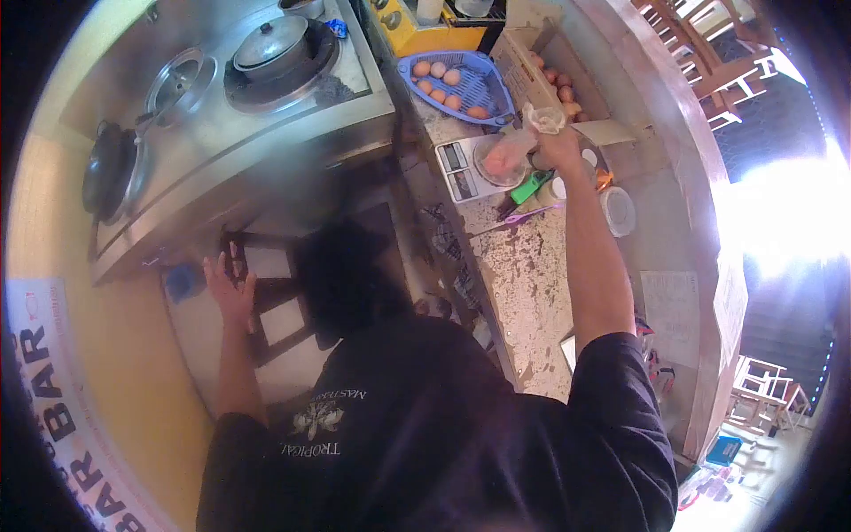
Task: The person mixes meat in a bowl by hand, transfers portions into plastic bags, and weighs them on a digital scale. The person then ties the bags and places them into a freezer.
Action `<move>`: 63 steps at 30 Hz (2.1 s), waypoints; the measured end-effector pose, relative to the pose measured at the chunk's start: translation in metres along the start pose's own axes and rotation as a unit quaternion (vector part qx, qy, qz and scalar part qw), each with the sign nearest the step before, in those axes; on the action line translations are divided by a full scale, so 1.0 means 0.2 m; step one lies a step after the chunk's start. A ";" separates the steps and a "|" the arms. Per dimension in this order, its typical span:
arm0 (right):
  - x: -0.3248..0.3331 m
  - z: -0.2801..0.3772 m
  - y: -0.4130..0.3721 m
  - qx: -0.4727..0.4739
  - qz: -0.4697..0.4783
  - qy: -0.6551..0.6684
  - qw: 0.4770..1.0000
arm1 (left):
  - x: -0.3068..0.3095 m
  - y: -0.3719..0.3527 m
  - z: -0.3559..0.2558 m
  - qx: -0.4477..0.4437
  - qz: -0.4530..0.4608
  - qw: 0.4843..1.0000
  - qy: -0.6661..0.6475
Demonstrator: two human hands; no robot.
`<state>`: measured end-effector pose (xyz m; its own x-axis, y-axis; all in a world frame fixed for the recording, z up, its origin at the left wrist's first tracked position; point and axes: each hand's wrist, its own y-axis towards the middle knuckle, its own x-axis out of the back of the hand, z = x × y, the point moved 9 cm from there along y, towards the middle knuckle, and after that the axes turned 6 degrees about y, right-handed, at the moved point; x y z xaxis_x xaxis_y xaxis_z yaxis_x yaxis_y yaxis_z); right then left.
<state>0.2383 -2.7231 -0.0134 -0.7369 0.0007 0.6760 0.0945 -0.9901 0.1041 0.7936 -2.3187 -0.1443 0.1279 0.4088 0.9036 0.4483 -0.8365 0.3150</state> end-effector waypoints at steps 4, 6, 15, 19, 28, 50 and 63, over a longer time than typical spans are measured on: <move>-0.11 -0.11 0.06 0.065 -0.009 0.056 0.996 | -0.01 -0.01 0.01 -0.003 0.001 1.000 0.008; -0.14 -0.15 0.05 0.103 -0.008 0.080 0.991 | -0.02 -0.02 0.03 -0.002 0.003 1.000 0.018; -0.21 -0.13 -0.03 0.028 0.029 0.097 0.994 | -0.01 -0.02 -0.01 0.023 0.036 0.999 0.020; -0.20 -0.09 -0.02 0.040 0.009 0.127 0.991 | 0.02 -0.01 -0.03 0.037 0.031 0.999 -0.020; -0.21 -0.08 0.02 0.049 0.008 0.117 0.992 | 0.00 -0.02 0.01 0.013 0.019 1.000 -0.004; -0.19 -0.10 0.07 0.042 0.018 0.039 0.998 | 0.07 -0.01 -0.04 0.032 0.005 0.998 -0.049; -0.20 0.69 -0.34 0.256 0.107 -0.039 0.960 | 0.13 -0.01 -0.02 0.005 -0.091 0.990 -0.106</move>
<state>0.3525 -2.6362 0.0530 -0.6132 -0.1651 0.7724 0.5694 -0.7701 0.2875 0.7929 -2.3074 -0.1205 0.2276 0.6205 0.7505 0.4901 -0.7390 0.4623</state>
